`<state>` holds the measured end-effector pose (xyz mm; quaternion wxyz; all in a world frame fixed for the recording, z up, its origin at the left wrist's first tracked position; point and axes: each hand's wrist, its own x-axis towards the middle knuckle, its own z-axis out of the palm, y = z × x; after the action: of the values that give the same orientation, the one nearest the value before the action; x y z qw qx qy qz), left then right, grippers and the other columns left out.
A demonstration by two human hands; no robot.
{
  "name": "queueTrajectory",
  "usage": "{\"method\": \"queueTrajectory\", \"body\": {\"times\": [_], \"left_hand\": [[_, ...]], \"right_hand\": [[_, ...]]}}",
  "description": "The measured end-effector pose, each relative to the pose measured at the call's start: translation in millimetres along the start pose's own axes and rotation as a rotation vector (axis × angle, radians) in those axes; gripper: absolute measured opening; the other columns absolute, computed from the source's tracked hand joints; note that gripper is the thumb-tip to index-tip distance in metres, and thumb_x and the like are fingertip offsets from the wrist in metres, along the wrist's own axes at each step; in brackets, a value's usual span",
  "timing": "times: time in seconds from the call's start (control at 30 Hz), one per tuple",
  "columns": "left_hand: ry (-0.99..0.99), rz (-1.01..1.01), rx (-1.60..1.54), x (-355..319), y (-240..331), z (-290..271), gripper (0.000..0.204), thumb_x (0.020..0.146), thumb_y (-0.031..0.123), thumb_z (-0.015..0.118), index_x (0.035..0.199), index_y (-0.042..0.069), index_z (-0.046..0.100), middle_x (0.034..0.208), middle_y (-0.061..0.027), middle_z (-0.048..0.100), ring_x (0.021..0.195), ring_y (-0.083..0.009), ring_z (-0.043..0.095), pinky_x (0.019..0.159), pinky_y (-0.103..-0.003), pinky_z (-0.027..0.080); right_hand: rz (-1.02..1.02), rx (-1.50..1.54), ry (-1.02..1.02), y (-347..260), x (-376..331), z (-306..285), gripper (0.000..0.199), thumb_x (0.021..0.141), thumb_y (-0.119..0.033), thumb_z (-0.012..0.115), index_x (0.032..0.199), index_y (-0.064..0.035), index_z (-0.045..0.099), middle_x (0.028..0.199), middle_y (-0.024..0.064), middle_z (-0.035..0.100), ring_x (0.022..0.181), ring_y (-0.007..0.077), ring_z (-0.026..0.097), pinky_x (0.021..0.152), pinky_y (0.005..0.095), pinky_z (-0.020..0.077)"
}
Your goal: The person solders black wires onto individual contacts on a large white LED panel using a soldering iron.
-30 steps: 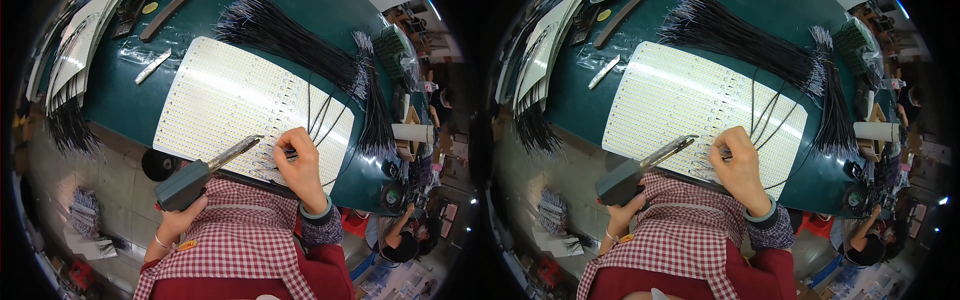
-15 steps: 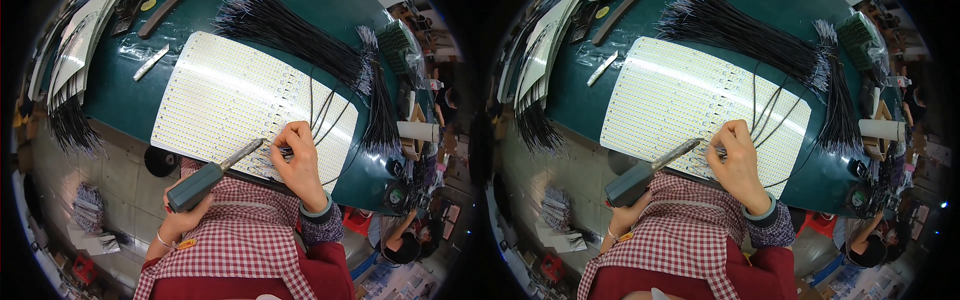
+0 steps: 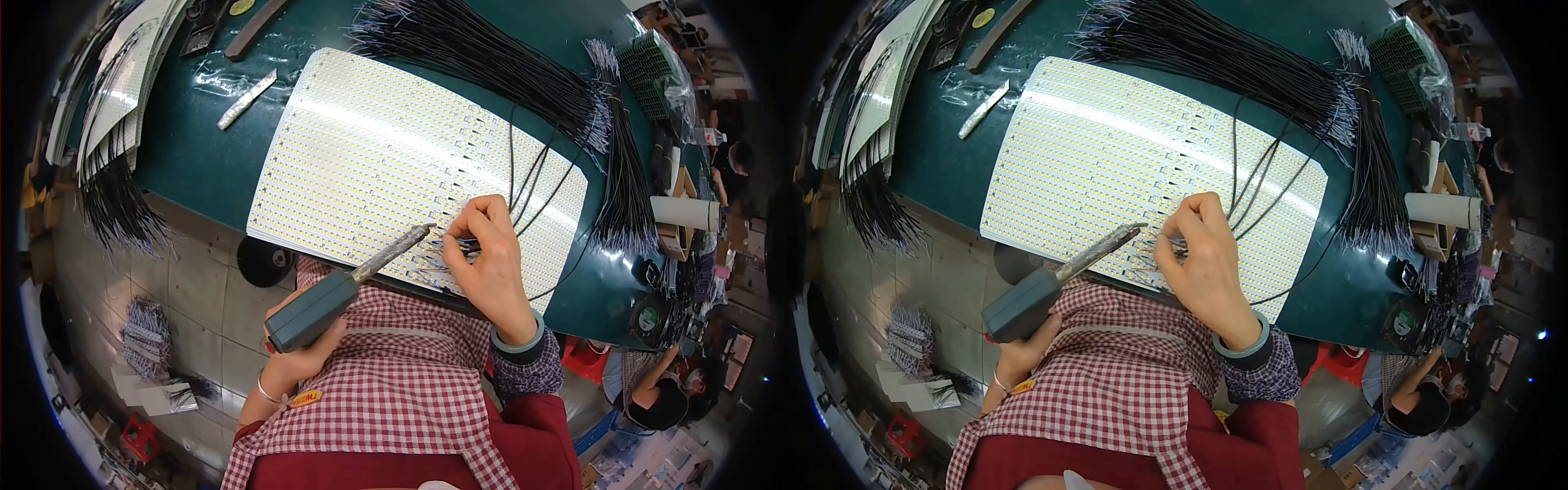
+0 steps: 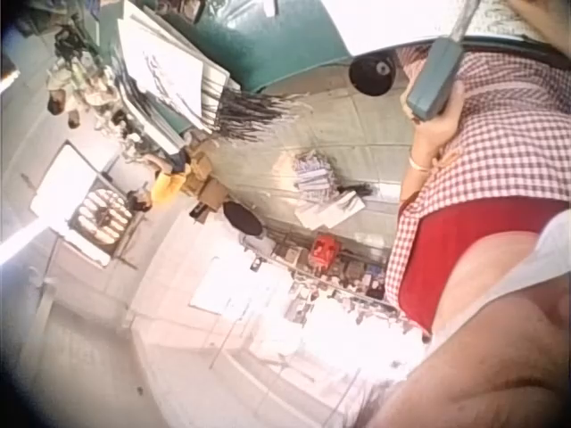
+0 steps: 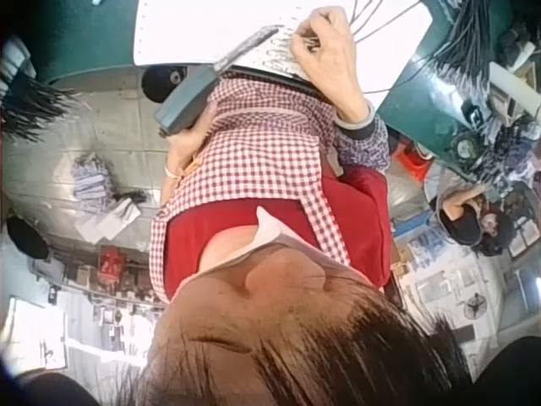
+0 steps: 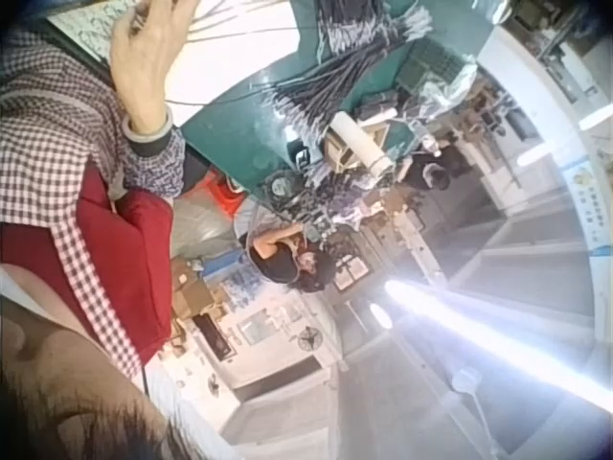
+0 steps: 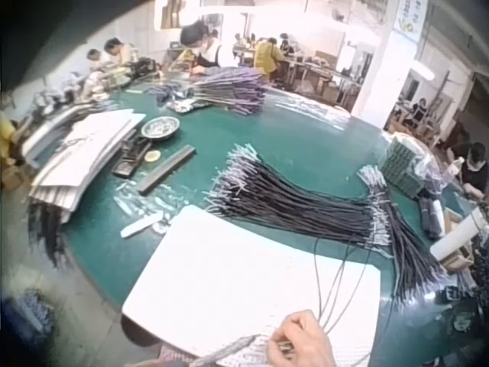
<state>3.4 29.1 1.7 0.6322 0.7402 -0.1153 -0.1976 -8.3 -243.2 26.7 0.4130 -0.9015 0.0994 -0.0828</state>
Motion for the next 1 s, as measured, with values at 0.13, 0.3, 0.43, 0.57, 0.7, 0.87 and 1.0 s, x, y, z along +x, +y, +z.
{"method": "queueTrajectory", "body": {"times": [0.13, 0.3, 0.43, 0.57, 0.7, 0.87, 1.0], "left_hand": [[0.035, -0.002, -0.009, -1.7, -1.0, -0.3, 0.024, 0.074, 0.003, 0.074, 0.097, -0.004, 0.067, 0.088, -0.0117, 0.068, 0.074, -0.0175, 0.066, 0.066, -0.027, 0.052], [0.056, -0.025, -0.062, -2.6, 0.8, 0.6, 0.024, 0.076, 0.003, 0.074, 0.098, -0.003, 0.068, 0.089, -0.0103, 0.069, 0.075, -0.0152, 0.065, 0.067, -0.027, 0.052], [0.09, -0.063, -0.134, -5.3, 1.1, 1.5, 0.023, 0.077, 0.003, 0.075, 0.099, -0.003, 0.068, 0.088, -0.0089, 0.07, 0.074, -0.0134, 0.065, 0.067, -0.026, 0.052], [0.109, -0.073, -0.139, -5.9, 2.0, 0.8, 0.022, 0.078, 0.004, 0.075, 0.097, -0.003, 0.068, 0.087, -0.0081, 0.07, 0.074, -0.0125, 0.064, 0.066, -0.026, 0.051], [0.114, -0.062, -0.133, -6.5, 2.6, 1.2, 0.021, 0.078, 0.004, 0.075, 0.097, -0.003, 0.069, 0.087, -0.0079, 0.07, 0.074, -0.0122, 0.064, 0.066, -0.026, 0.052], [0.124, -0.065, -0.151, -7.2, 1.1, 1.0, 0.021, 0.078, 0.003, 0.075, 0.097, -0.003, 0.069, 0.087, -0.0084, 0.071, 0.074, -0.012, 0.064, 0.066, -0.025, 0.052], [0.11, -0.048, -0.14, -6.7, 0.3, -0.5, 0.021, 0.078, 0.003, 0.075, 0.097, -0.003, 0.069, 0.087, -0.0084, 0.071, 0.074, -0.0118, 0.064, 0.066, -0.025, 0.052]], "right_hand": [[0.003, -0.006, -0.001, -1.8, 0.3, -1.1, 0.01, 0.075, 0.003, 0.063, 0.082, 0.0032, 0.056, 0.09, 0.0128, 0.048, 0.077, 0.0261, 0.056, 0.065, 0.0349, 0.0458], [0.032, 0.027, -0.031, -8.2, 2.1, -5.8, 0.009, 0.077, 0.003, 0.063, 0.083, 0.0028, 0.056, 0.091, 0.0123, 0.049, 0.079, 0.0248, 0.058, 0.066, 0.0336, 0.0476], [0.029, 0.112, -0.1, -7.4, 2.6, -11.9, 0.008, 0.079, 0.003, 0.064, 0.085, 0.0017, 0.058, 0.095, 0.0114, 0.05, 0.082, 0.0231, 0.059, 0.068, 0.0316, 0.0488], [-0.036, 0.043, -0.111, -6.3, 1.9, -12.8, 0.009, 0.079, 0.002, 0.066, 0.085, 0.0017, 0.058, 0.097, 0.0114, 0.051, 0.082, 0.0233, 0.059, 0.068, 0.0314, 0.0486], [-0.049, 0.021, -0.105, -7.0, -0.1, -9.4, 0.01, 0.079, 0.002, 0.066, 0.084, 0.0014, 0.058, 0.097, 0.0123, 0.052, 0.082, 0.0263, 0.058, 0.07, 0.0338, 0.0478], [-0.089, -0.073, -0.078, -6.2, -2.6, -2.8, 0.012, 0.079, 0.005, 0.063, 0.086, 0.001, 0.054, 0.097, 0.0145, 0.053, 0.084, 0.032, 0.056, 0.072, 0.0379, 0.0452], [-0.058, -0.021, -0.04, -6.1, -3.0, -0.1, 0.012, 0.08, 0.004, 0.062, 0.088, 0.0012, 0.054, 0.097, 0.0146, 0.053, 0.084, 0.0319, 0.056, 0.071, 0.0381, 0.0452]]}}
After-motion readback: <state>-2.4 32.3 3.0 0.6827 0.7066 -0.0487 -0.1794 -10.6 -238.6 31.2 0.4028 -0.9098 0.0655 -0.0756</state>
